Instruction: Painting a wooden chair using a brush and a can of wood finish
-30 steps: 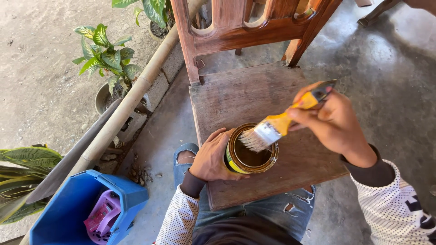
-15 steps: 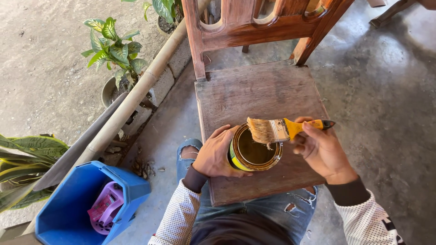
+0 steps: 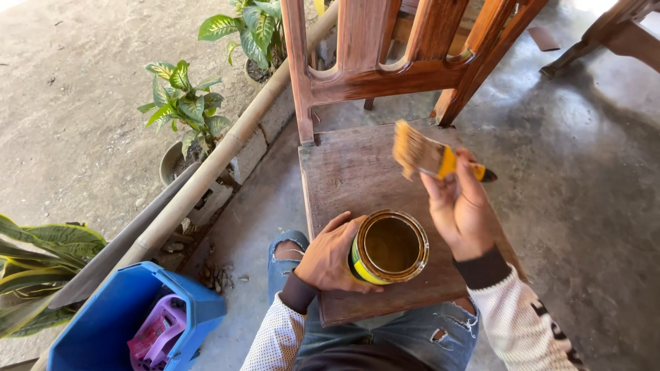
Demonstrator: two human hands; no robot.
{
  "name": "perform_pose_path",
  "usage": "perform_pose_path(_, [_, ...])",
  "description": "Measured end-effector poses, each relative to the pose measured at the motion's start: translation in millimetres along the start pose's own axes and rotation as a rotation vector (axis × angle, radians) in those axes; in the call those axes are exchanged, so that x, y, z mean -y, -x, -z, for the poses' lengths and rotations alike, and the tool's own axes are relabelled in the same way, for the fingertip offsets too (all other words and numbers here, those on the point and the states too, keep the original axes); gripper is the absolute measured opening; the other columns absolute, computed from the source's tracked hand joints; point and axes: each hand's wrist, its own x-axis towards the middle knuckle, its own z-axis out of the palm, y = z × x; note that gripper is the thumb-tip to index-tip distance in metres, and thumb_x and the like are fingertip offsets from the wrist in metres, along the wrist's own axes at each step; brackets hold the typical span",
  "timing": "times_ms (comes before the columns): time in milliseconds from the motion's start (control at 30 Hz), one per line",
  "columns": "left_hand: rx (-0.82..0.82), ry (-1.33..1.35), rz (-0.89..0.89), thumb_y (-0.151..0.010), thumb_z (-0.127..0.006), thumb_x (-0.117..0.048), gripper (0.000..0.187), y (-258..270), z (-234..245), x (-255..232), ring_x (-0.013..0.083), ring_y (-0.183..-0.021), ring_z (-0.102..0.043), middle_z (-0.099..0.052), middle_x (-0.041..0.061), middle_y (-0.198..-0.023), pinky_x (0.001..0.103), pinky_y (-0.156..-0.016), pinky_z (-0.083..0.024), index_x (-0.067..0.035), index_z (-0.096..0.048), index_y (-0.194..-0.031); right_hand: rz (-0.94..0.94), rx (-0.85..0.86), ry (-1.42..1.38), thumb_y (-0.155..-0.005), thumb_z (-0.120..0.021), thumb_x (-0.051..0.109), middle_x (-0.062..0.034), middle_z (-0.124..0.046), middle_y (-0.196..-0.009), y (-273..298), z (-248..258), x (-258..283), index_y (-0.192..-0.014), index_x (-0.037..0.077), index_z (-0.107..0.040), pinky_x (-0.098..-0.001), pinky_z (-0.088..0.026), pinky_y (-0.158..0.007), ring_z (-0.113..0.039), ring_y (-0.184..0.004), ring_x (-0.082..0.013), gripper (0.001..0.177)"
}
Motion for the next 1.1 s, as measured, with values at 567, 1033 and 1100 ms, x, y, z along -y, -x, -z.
perform_pose_path(567, [0.104, -0.078, 0.051, -0.063, -0.084, -0.069, 0.122, 9.5, 4.0, -5.2, 0.029, -0.126, -0.071, -0.07, 0.019, -0.141, 0.049, -0.13, -0.029, 0.005, -0.046, -0.152, 1.205, 0.636, 1.283, -0.093, -0.086, -0.013, -0.0235, -0.064, -0.148, -86.1, -46.7, -106.9, -0.105, 0.0, -0.058, -0.0428, -0.064, -0.105, -0.073, -0.128, -0.0364, 0.033])
perform_pose_path(1033, [0.089, -0.075, 0.031, -0.063, -0.085, -0.069, 0.118, 8.2, 6.9, -4.4, 0.0286, -0.122, -0.072, -0.071, 0.017, -0.135, 0.049, -0.13, -0.031, 0.004, -0.048, -0.148, 1.307, 0.525, 1.393, -0.092, -0.084, -0.016, -0.0181, -0.06, -0.14, -104.3, -24.7, -96.0, -0.093, 0.003, -0.056, -0.0452, -0.06, -0.107, -0.064, -0.128, -0.0347, 0.034])
perform_pose_path(1100, [0.092, -0.081, 0.024, -0.063, -0.085, -0.068, 0.118, 7.4, 8.3, -5.9, 0.0287, -0.121, -0.073, -0.071, 0.017, -0.136, 0.049, -0.131, -0.03, 0.004, -0.047, -0.149, 1.269, 0.681, 1.33, -0.09, -0.082, -0.018, -0.016, -0.056, -0.142, -113.1, -26.1, -119.5, -0.09, 0.005, -0.054, -0.0437, -0.063, -0.108, -0.061, -0.133, -0.0342, 0.037])
